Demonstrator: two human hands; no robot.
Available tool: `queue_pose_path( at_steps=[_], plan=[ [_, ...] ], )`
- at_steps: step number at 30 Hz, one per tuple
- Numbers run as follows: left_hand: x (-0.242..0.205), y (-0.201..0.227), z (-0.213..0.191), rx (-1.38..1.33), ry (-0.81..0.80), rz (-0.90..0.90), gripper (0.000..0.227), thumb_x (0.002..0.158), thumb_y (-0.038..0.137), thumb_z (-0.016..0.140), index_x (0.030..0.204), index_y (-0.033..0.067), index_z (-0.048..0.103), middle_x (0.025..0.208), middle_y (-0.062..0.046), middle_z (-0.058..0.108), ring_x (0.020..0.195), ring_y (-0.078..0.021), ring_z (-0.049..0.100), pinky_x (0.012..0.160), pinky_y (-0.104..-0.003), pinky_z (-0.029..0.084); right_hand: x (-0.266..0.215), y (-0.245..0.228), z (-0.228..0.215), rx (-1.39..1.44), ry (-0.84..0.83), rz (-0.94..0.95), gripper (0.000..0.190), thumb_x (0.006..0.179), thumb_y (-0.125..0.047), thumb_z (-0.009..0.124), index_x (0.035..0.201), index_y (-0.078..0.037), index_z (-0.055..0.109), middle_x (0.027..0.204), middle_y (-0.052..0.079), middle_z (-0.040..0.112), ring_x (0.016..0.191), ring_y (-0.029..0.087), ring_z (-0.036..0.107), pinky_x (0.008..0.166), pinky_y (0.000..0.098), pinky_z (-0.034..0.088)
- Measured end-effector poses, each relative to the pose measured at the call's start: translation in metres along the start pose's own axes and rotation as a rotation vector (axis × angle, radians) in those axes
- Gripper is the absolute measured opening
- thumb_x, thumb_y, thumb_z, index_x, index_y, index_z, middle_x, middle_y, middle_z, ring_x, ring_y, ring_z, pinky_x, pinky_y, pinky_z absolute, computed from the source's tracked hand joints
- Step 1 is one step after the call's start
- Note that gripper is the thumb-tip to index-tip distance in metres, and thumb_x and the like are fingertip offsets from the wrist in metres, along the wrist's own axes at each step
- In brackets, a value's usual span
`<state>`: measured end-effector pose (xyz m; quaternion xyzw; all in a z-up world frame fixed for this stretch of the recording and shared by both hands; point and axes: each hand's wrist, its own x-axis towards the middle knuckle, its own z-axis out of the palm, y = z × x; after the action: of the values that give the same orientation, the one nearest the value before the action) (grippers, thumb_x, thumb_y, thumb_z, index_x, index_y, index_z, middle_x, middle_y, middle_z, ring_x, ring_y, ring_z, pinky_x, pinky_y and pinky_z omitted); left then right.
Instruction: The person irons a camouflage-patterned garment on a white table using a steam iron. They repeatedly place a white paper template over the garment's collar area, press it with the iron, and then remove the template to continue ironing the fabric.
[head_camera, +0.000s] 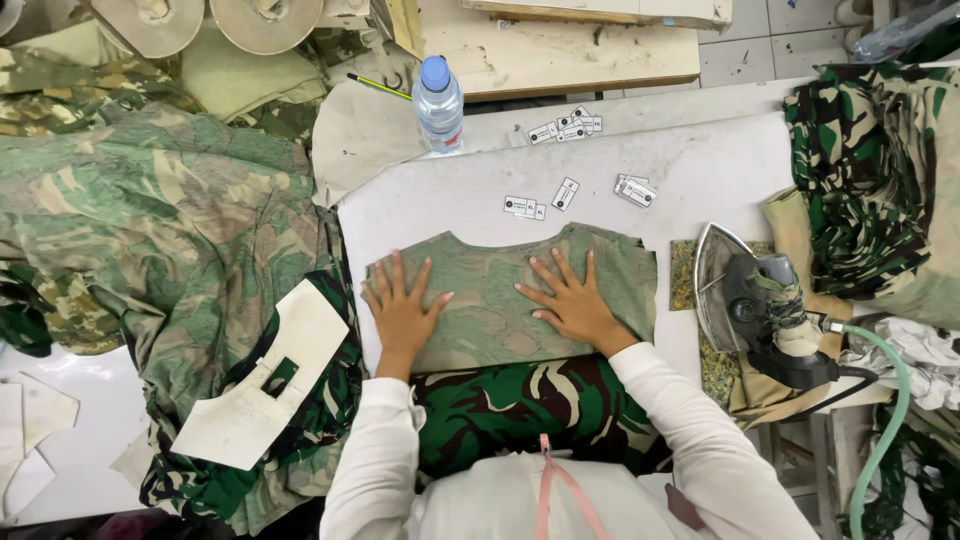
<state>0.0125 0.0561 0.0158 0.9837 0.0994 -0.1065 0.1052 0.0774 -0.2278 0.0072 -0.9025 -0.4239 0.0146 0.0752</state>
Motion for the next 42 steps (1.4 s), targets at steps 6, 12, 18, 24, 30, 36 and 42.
queue_pose_path(
  at_steps=[6,12,18,24,30,36,42],
  plan=[
    [-0.055,-0.044,-0.011,0.276,0.08,0.076,0.096,0.058,0.071,0.05,0.141,0.0349,0.017,0.151,-0.011,0.006,0.137,-0.0347,0.005,0.102,-0.06,0.007,0.006,-0.014,-0.003,0.025,0.109,-0.21,0.041,0.091,-0.049,0.021,0.13,-0.043,0.034,0.145,-0.002,0.024,0.133,0.029,0.016,0.092,0.0714,0.0],
    [-0.115,-0.075,-0.092,-0.271,0.348,-1.27,0.073,0.089,0.05,0.046,0.145,0.0152,0.017,0.141,-0.017,-0.012,0.129,-0.0324,-0.014,0.103,-0.059,-0.006,0.009,-0.022,-0.007,0.097,-0.016,-0.503,0.044,0.093,-0.05,0.02,0.136,-0.04,0.022,0.145,-0.002,0.021,0.134,0.029,0.015,0.099,0.0658,-0.004],
    [-0.174,-0.196,0.023,-0.864,0.891,-1.552,0.067,0.082,0.016,0.075,0.128,0.0174,0.026,0.127,-0.009,0.013,0.111,-0.0353,0.04,0.074,-0.048,0.054,-0.002,0.027,-0.009,-0.144,0.254,0.71,0.032,0.085,-0.023,0.049,0.114,-0.01,0.054,0.118,0.014,0.045,0.104,0.031,0.044,0.085,0.0527,0.03],
    [-0.168,-0.166,-0.015,-1.079,0.799,-1.494,0.063,0.081,0.006,0.069,0.113,0.0261,0.019,0.116,-0.018,0.045,0.084,-0.0232,0.057,0.056,-0.034,0.047,-0.045,0.076,0.02,-0.407,0.36,0.762,0.024,0.079,-0.034,0.066,0.093,-0.017,0.058,0.085,0.003,0.051,0.084,0.022,0.047,0.068,0.0355,0.023],
    [-0.166,-0.138,-0.026,-0.687,0.787,-1.208,0.023,0.091,0.011,0.059,0.103,-0.0051,0.047,0.098,-0.025,0.056,0.072,-0.0336,0.062,0.048,-0.035,0.058,-0.05,0.11,0.033,0.344,0.323,0.859,0.024,0.076,-0.018,0.069,0.095,-0.012,0.055,0.073,0.003,0.051,0.071,0.023,0.052,0.066,0.0385,0.036],
    [-0.185,-0.071,-0.124,-0.251,0.671,-0.652,0.036,0.107,0.017,0.055,0.085,-0.0056,0.038,0.071,-0.022,0.041,0.061,-0.0387,0.045,0.05,-0.043,0.032,-0.054,0.127,0.039,0.222,0.339,0.757,0.011,0.078,-0.02,0.067,0.082,-0.014,0.058,0.081,0.004,0.051,0.084,0.025,0.049,0.073,0.0422,0.032],
    [-0.148,-0.016,-0.149,-1.387,0.934,-0.068,0.026,0.084,0.011,0.057,0.108,0.004,0.049,0.11,-0.007,0.055,0.114,-0.0232,0.053,0.09,-0.028,0.056,-0.04,0.1,0.017,-0.245,0.484,0.733,0.023,0.072,0.01,0.051,0.084,-0.01,0.054,0.085,0.007,0.047,0.076,0.025,0.042,0.064,0.0343,0.023]
  ],
)
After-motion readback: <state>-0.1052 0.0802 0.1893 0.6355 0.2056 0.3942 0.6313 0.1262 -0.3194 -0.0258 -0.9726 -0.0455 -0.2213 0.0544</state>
